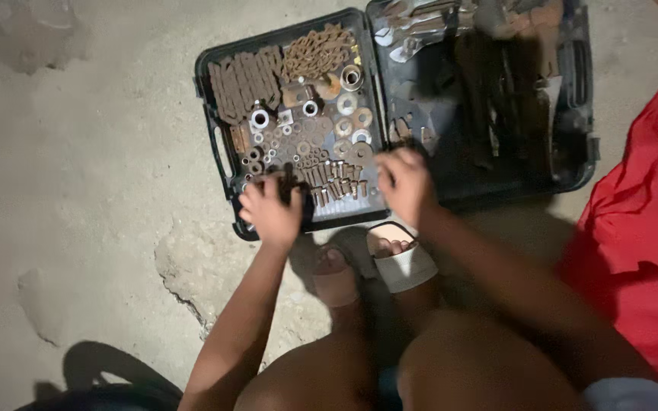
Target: The person sits on the floor and organizes small metal parts inside an open toolbox. They pick up and place down various nuts, bolts, and washers, arranging them into neat rows within the toolbox compartments.
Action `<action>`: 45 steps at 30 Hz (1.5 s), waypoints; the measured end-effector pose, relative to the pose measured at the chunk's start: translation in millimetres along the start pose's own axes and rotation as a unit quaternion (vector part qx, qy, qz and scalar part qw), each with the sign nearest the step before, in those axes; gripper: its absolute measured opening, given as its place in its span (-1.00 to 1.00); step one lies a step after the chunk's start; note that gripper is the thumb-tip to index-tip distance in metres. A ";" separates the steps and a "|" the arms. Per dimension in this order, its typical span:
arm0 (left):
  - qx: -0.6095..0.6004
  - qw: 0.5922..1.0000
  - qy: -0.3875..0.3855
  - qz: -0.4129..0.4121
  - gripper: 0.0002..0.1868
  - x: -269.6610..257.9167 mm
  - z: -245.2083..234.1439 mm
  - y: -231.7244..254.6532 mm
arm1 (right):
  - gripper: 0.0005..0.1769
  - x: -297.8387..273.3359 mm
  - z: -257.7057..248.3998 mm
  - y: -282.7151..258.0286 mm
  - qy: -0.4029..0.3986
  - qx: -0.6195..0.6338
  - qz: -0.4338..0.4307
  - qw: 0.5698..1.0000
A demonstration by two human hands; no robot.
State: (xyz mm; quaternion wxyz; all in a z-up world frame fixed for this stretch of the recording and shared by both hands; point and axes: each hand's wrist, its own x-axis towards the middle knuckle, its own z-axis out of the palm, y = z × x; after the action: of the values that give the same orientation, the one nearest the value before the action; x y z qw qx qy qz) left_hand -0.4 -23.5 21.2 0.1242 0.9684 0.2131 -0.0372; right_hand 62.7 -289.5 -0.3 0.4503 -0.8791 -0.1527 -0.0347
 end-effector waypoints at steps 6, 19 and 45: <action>-0.076 0.989 -0.021 0.128 -0.52 -22.5 0.2 62.4 | -0.83 5.9 -49.7 70.7 0.031 -0.193 0.072 0.978; -0.023 0.999 0.012 0.018 -0.44 -34.7 15.3 17.2 | -0.71 8.1 -52.1 110.4 0.002 -0.377 0.017 0.926; -0.073 0.992 -0.017 0.100 -0.55 -32.8 8.1 29.1 | -0.78 37.2 -8.2 2.2 -0.138 -0.166 -0.125 0.968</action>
State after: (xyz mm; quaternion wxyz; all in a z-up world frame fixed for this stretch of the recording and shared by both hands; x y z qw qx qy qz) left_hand -18.0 -64.4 24.1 0.2009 0.9725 0.1152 -0.0259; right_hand 99.4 -288.5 10.2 0.2649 -0.9116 -0.3142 0.0056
